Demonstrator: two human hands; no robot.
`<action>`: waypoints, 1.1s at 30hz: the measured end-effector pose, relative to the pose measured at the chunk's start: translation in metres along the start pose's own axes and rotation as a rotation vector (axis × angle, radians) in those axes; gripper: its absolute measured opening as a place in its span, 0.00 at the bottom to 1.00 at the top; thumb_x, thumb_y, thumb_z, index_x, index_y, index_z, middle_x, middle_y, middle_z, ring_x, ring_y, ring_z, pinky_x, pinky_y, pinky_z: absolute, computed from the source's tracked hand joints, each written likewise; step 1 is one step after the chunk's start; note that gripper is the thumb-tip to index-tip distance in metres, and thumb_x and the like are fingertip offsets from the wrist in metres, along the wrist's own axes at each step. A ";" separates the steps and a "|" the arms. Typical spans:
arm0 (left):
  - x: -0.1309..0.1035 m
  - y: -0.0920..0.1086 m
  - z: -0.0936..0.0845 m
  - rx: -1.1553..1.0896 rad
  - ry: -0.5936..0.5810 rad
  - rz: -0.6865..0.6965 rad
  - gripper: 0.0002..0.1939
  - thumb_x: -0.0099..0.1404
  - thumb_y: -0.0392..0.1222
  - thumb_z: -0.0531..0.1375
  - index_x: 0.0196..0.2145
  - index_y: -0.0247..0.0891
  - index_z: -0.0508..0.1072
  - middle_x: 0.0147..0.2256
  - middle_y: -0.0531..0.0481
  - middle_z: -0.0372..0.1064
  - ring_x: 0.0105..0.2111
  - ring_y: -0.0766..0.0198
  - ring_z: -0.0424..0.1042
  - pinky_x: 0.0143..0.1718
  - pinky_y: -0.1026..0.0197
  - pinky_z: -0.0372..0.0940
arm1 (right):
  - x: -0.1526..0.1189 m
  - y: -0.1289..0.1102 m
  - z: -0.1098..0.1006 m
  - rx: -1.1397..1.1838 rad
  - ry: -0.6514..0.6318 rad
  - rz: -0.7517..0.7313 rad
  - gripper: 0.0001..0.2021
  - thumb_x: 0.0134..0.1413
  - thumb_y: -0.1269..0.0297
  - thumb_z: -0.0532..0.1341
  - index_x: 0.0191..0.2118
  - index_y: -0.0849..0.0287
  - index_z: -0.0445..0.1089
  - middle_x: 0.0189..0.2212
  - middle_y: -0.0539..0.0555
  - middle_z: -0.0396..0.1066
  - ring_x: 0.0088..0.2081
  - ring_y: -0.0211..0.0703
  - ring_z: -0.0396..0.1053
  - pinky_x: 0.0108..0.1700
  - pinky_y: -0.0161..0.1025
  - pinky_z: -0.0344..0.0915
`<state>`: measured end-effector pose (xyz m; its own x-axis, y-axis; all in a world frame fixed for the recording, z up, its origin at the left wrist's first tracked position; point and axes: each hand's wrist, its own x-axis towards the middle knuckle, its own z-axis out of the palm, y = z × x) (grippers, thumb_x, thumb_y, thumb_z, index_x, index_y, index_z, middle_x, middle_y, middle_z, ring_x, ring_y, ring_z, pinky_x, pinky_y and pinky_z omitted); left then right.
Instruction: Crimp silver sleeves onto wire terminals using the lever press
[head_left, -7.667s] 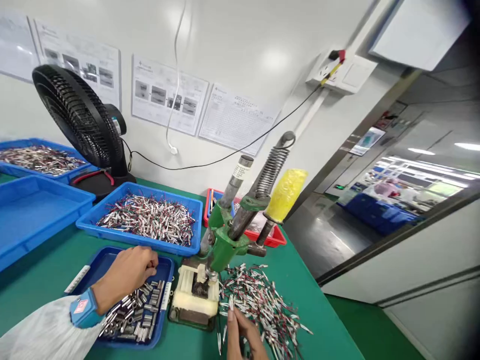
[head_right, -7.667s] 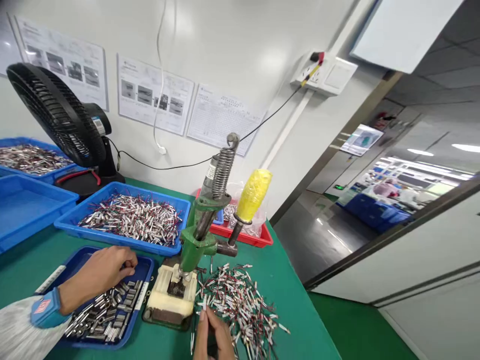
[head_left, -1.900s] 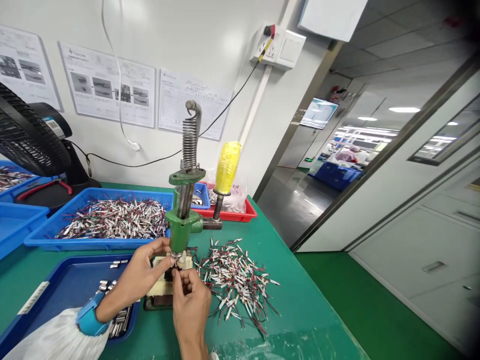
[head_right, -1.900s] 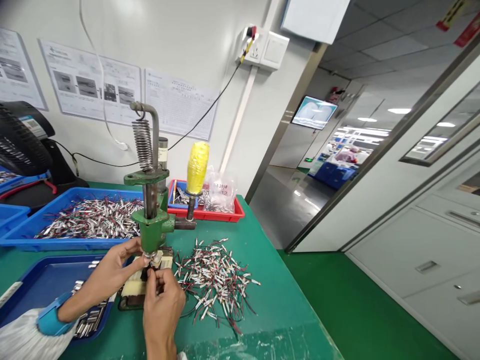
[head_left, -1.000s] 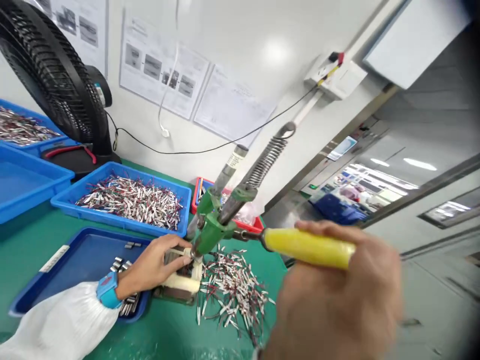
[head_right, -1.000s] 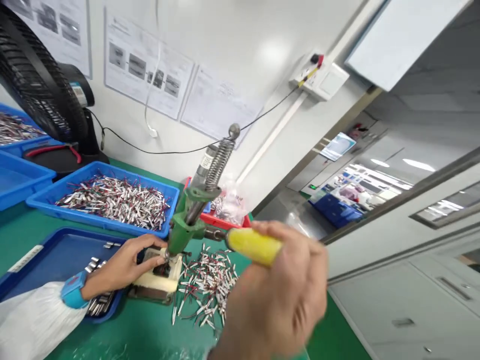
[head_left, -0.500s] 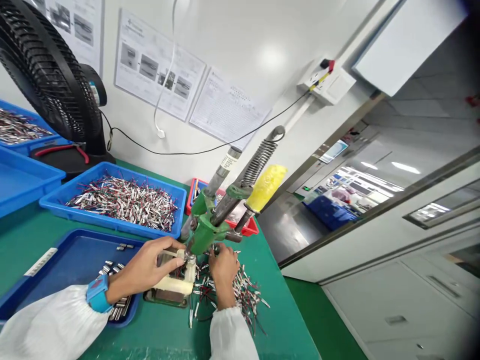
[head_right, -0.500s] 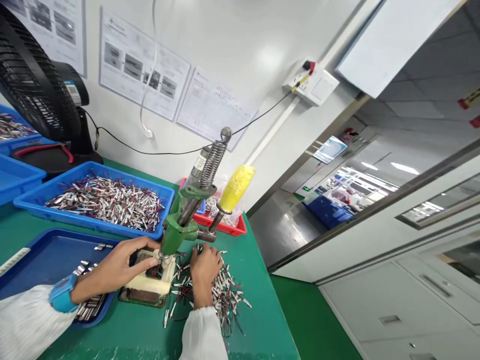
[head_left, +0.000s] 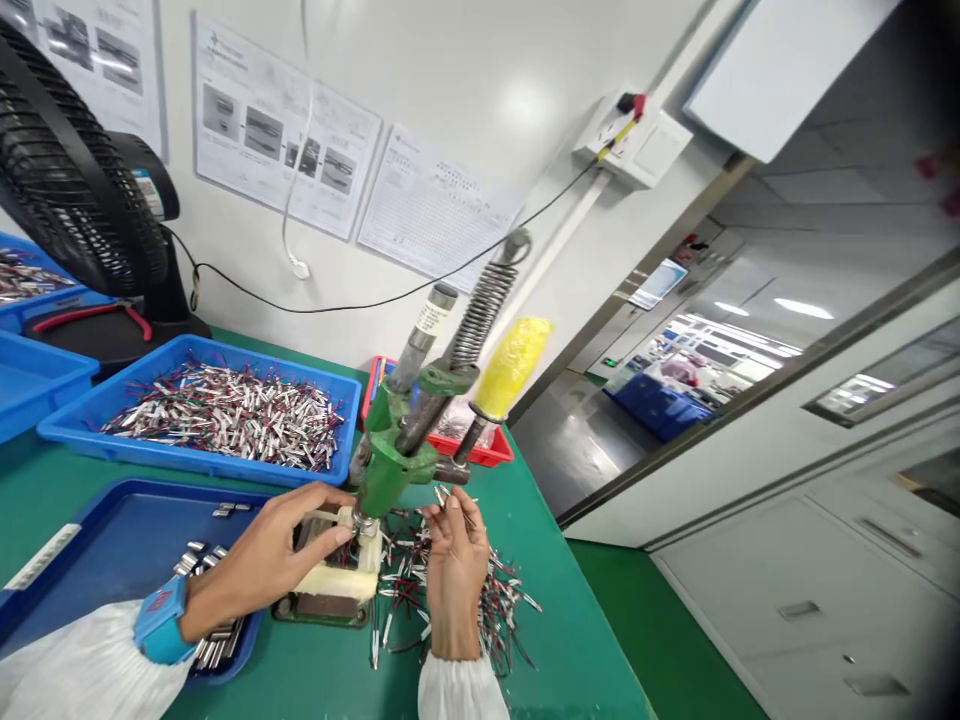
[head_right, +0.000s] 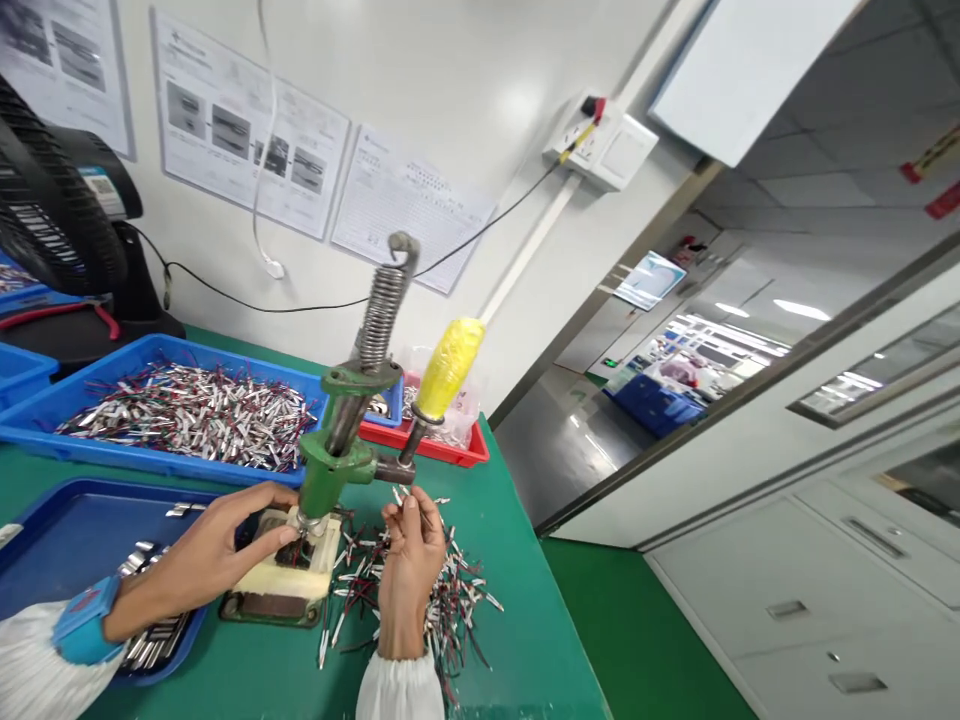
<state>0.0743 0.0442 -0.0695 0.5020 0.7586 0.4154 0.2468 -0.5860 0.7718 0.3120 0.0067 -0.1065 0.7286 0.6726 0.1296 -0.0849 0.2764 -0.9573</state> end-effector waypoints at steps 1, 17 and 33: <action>0.000 0.000 0.000 0.006 0.006 -0.003 0.14 0.72 0.51 0.59 0.48 0.42 0.77 0.48 0.46 0.79 0.48 0.54 0.78 0.49 0.61 0.70 | 0.000 -0.001 -0.001 0.056 0.006 0.025 0.29 0.47 0.42 0.70 0.48 0.59 0.70 0.36 0.53 0.75 0.33 0.39 0.74 0.44 0.45 0.76; 0.017 0.023 0.001 -0.404 -0.272 -0.137 0.22 0.65 0.61 0.63 0.38 0.36 0.80 0.46 0.42 0.76 0.49 0.52 0.73 0.53 0.53 0.68 | -0.008 0.002 0.001 0.235 -0.042 0.146 0.28 0.41 0.48 0.76 0.44 0.64 0.77 0.34 0.55 0.79 0.34 0.42 0.78 0.44 0.40 0.76; -0.022 -0.042 -0.082 0.695 -0.204 -0.355 0.09 0.67 0.36 0.60 0.39 0.43 0.80 0.42 0.46 0.78 0.46 0.49 0.76 0.44 0.54 0.65 | -0.036 0.005 0.005 -0.230 0.097 -0.372 0.20 0.59 0.48 0.67 0.42 0.63 0.74 0.34 0.58 0.79 0.35 0.45 0.80 0.40 0.37 0.76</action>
<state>-0.0151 0.0752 -0.0714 0.4212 0.9054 0.0538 0.8457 -0.4135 0.3375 0.2823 -0.0129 -0.1146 0.7425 0.4854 0.4616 0.3404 0.3201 -0.8841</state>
